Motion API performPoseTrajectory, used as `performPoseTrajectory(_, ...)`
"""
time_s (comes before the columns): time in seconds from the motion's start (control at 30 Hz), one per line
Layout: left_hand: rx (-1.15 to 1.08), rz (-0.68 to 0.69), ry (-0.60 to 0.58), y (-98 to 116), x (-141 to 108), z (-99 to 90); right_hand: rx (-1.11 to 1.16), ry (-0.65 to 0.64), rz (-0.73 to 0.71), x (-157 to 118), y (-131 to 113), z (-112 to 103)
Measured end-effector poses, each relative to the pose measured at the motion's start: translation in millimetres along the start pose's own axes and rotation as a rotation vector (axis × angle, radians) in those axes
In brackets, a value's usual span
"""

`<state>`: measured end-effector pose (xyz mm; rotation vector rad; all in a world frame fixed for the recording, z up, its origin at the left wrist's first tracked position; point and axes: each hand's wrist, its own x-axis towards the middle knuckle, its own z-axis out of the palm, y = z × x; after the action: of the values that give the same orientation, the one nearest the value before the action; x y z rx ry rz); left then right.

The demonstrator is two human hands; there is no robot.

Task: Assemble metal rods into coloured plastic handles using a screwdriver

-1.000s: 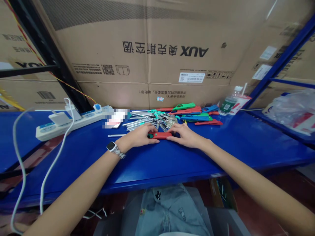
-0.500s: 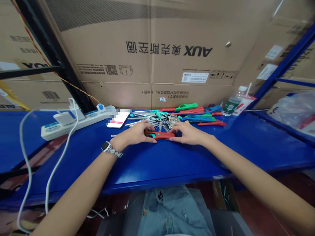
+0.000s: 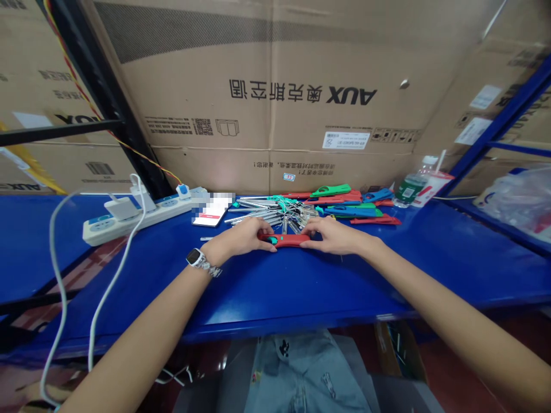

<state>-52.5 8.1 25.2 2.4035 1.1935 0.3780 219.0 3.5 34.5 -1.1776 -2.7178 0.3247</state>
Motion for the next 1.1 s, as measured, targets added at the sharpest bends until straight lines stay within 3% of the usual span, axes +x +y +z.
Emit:
performPoseTrajectory(0.17,-0.042,0.013,-0.003,-1,-2,1.5,0.008,0.012,-0.042,-3,6,4)
performPoseTrajectory(0.4,-0.022,-0.015,-0.034,1,-3,1.3,0.008,0.123,-0.008,-11,6,19)
performPoseTrajectory(0.77,0.098,-0.002,0.022,0,-3,-0.7,-0.024,0.116,0.008,-7,-5,15)
performPoseTrajectory(1.1,0.105,0.013,0.066,0,-2,6.4,0.103,0.127,0.008,-6,3,18)
